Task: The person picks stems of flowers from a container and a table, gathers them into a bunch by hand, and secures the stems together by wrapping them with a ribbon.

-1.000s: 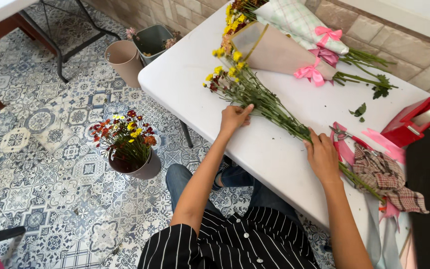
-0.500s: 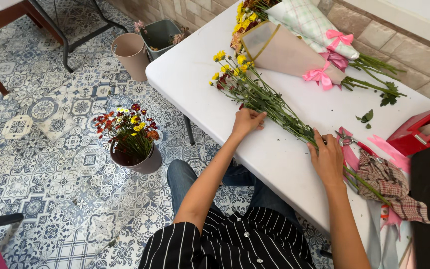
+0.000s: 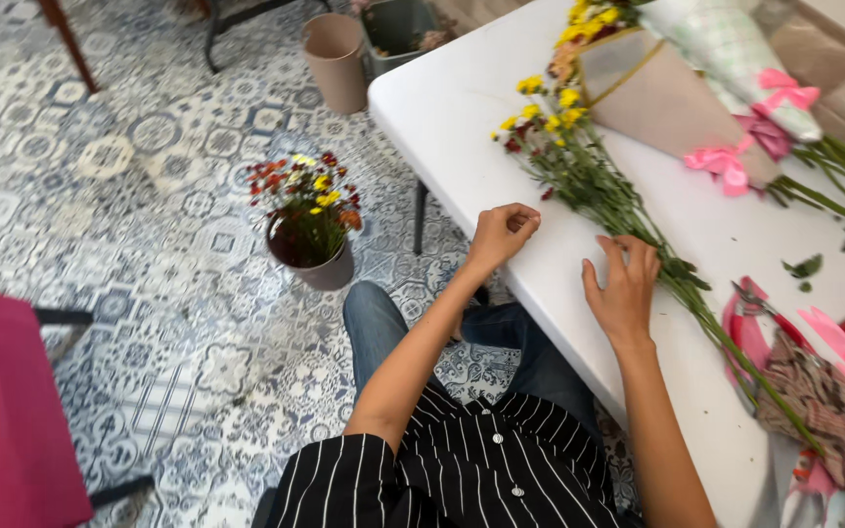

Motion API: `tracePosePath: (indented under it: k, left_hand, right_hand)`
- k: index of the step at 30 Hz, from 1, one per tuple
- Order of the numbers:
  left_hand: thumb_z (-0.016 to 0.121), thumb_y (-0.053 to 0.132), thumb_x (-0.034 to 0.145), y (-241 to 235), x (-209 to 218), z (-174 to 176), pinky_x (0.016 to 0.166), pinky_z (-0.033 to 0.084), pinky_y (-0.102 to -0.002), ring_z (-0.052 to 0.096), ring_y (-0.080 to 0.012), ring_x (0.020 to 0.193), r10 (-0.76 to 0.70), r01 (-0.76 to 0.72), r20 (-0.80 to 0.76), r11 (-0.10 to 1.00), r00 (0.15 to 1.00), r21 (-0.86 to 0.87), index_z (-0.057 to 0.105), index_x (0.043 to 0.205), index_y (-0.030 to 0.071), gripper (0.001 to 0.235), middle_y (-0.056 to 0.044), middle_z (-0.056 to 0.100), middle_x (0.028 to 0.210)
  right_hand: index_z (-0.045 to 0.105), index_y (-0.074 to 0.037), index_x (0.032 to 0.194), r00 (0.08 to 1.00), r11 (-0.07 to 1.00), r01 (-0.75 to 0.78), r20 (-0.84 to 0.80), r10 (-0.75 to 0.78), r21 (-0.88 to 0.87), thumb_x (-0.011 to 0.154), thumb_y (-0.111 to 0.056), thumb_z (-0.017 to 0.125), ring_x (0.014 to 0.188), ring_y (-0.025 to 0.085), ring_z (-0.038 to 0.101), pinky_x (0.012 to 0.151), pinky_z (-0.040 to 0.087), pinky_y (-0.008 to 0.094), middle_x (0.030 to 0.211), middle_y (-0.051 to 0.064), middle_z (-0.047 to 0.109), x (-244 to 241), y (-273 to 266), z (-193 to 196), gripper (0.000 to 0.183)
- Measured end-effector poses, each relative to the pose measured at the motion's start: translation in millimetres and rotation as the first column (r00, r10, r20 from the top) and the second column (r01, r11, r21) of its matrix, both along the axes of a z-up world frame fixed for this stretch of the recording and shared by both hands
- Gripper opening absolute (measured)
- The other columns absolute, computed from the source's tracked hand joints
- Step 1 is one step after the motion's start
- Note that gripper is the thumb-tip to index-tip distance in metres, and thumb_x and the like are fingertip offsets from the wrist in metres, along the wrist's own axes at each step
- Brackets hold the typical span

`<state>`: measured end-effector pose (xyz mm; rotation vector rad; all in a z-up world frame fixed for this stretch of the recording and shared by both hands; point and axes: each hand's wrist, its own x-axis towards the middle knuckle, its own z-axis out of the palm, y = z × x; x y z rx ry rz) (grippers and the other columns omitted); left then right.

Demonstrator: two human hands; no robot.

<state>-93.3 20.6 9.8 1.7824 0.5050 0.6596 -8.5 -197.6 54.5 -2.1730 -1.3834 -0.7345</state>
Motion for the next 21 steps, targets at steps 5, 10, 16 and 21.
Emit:
tracePosePath:
  k: [5, 10, 16, 21]
  left_hand:
    - [0.072, 0.023, 0.091, 27.0, -60.1, -23.4, 0.066, 0.057, -0.031, 0.072, -0.0177, 0.069, 0.102, -0.103, 0.146, 0.995, 0.984, -0.002, 0.079, 0.098, 0.011, 0.015, -0.005, 0.077, 0.076]
    - [0.071, 0.020, 0.091, 55.2, -121.4, -27.0, 0.066, 0.057, -0.033, 0.072, -0.0212, 0.067, 0.207, -0.209, 0.114, 0.978, 0.972, 0.004, 0.078, 0.098, 0.009, 0.014, -0.009, 0.075, 0.075]
    - [0.069, 0.019, 0.092, 96.3, -192.8, -41.9, 0.067, 0.056, -0.029, 0.072, -0.0153, 0.066, 0.329, -0.325, 0.037, 0.943, 0.944, -0.072, 0.079, 0.100, 0.012, 0.015, -0.004, 0.075, 0.074]
    - [0.069, 0.020, 0.091, 141.6, -241.6, -68.9, 0.070, 0.057, -0.031, 0.073, -0.0188, 0.067, 0.432, -0.432, -0.013, 0.902, 0.902, -0.020, 0.079, 0.100, 0.013, 0.015, -0.004, 0.075, 0.072]
  right_hand:
    - [0.070, -0.004, 0.116, 0.976, 0.982, -0.190, -0.117, 0.186, -0.023, 0.087, -0.011, 0.078, 0.102, 0.030, 0.056, 0.085, 0.044, 0.042, 0.114, 0.012, 0.056, -36.2, 66.8, -10.9, 0.031]
    - [0.068, -0.003, 0.116, 0.917, 0.931, -0.364, -0.172, 0.361, 0.014, 0.084, -0.008, 0.076, 0.104, 0.033, 0.057, 0.089, 0.045, 0.044, 0.112, 0.013, 0.056, -79.6, 132.5, -26.6, 0.033]
    - [0.069, -0.004, 0.115, 0.821, 0.859, -0.512, -0.281, 0.497, 0.026, 0.083, -0.005, 0.074, 0.105, 0.034, 0.059, 0.090, 0.048, 0.043, 0.109, 0.012, 0.057, -149.0, 209.5, -49.2, 0.032]
    - [0.068, -0.004, 0.112, 0.773, 0.810, -0.587, -0.301, 0.559, -0.002, 0.080, -0.008, 0.077, 0.107, 0.034, 0.061, 0.095, 0.049, 0.043, 0.109, 0.012, 0.058, -195.5, 280.3, -93.3, 0.033]
